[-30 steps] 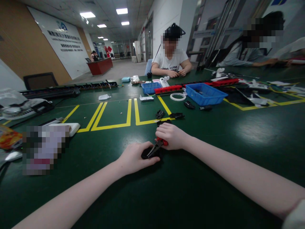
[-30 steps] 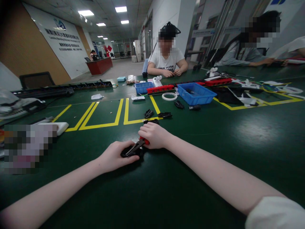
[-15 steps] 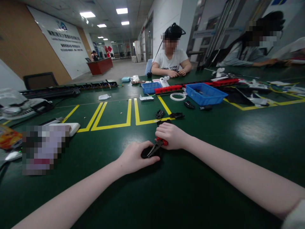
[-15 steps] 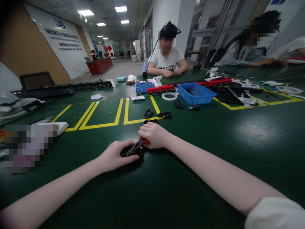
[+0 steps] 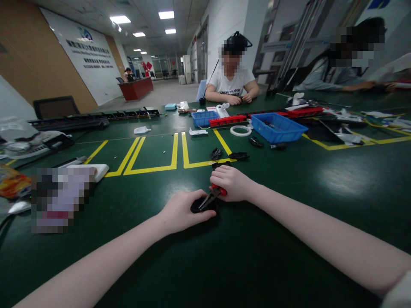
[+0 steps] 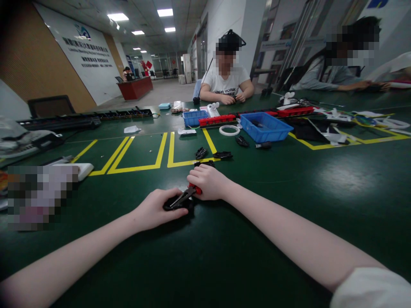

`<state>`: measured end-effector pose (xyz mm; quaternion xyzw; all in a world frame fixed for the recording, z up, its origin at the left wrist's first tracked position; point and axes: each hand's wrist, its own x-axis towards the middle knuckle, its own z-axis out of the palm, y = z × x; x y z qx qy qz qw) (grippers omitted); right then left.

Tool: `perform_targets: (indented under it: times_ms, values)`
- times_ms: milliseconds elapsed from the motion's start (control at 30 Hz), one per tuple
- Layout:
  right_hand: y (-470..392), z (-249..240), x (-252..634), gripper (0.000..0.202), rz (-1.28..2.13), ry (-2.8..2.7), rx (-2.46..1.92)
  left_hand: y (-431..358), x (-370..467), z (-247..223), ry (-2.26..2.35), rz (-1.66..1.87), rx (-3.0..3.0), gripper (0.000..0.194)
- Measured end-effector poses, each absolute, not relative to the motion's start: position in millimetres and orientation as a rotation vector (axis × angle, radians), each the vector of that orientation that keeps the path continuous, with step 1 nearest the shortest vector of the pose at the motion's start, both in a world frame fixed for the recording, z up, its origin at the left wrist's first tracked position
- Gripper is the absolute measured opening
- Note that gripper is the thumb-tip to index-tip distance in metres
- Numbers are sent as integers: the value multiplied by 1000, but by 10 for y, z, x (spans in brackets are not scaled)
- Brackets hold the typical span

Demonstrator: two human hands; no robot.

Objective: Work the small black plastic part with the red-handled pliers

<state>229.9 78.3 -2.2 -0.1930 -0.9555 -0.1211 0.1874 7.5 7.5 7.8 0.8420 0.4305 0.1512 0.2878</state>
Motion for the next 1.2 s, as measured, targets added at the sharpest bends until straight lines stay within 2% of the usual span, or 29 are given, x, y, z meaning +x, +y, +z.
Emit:
perform_targets:
  times_ms: [1200]
  values:
    - [797,-34,2297,14,-302,-2698,-521,72,80,88,1152,391,2276,33]
